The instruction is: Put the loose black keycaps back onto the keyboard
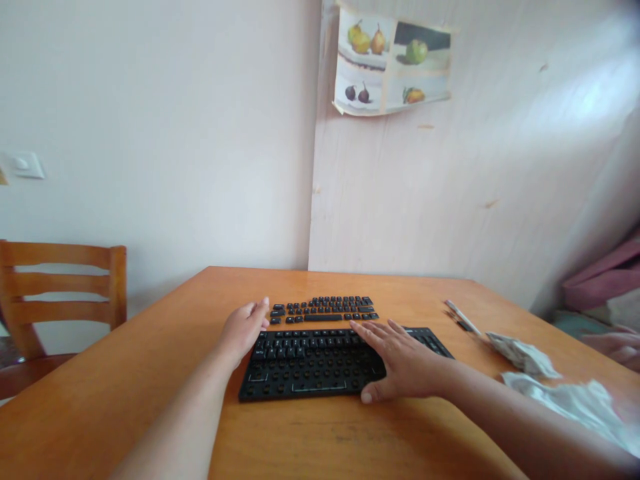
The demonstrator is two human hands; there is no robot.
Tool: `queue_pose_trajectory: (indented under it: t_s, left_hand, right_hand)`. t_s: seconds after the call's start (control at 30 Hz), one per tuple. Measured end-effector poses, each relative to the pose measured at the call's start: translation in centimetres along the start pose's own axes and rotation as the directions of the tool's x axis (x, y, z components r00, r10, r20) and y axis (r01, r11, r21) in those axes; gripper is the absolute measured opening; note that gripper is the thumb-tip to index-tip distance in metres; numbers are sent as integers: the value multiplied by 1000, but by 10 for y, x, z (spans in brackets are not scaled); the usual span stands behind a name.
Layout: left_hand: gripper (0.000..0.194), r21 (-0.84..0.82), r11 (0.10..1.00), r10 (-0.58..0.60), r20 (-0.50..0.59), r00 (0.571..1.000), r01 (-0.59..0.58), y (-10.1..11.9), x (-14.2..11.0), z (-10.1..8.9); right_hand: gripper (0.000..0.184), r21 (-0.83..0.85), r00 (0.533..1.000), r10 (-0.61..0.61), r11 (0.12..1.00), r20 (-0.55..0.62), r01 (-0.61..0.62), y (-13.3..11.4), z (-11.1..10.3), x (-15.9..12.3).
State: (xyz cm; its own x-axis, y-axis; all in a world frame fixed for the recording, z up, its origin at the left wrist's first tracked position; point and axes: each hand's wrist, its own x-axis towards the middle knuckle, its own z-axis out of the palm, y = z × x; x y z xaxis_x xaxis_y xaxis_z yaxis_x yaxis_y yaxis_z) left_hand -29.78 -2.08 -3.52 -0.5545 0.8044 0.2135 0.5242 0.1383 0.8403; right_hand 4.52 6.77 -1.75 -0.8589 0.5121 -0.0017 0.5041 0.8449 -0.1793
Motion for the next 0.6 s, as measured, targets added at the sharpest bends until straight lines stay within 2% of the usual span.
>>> queue_pose_trajectory:
  t_s: [0.13, 0.23, 0.33, 0.43, 0.5, 0.6]
  left_hand:
    - [62, -10, 1000, -2, -57, 998, 2, -6, 4, 0]
    - [62, -50, 999, -15, -59, 998, 12, -11, 7, 0]
    - [64, -82, 997, -19, -58, 998, 14, -14, 8, 0]
    - [64, -108, 994, -37, -58, 998, 30, -15, 10, -1]
    - [61, -122, 991, -56, -55, 997, 49, -14, 11, -2]
    - [58, -126, 990, -73, -57, 996, 65, -15, 13, -4]
  right_hand:
    - [125, -4, 1000, -18, 1000, -25, 17, 1, 4, 8]
    - [123, -8, 1000, -25, 1000, -16, 25, 2, 3, 9]
    - [117, 24, 998, -29, 999, -54, 30, 4, -13, 7]
    - [97, 129, 973, 35, 992, -227, -6, 9, -41, 4]
    - [80, 276, 899, 168, 959, -405, -55, 15, -61, 1]
    - [60, 570, 719, 401, 822, -567, -10, 28, -81, -5]
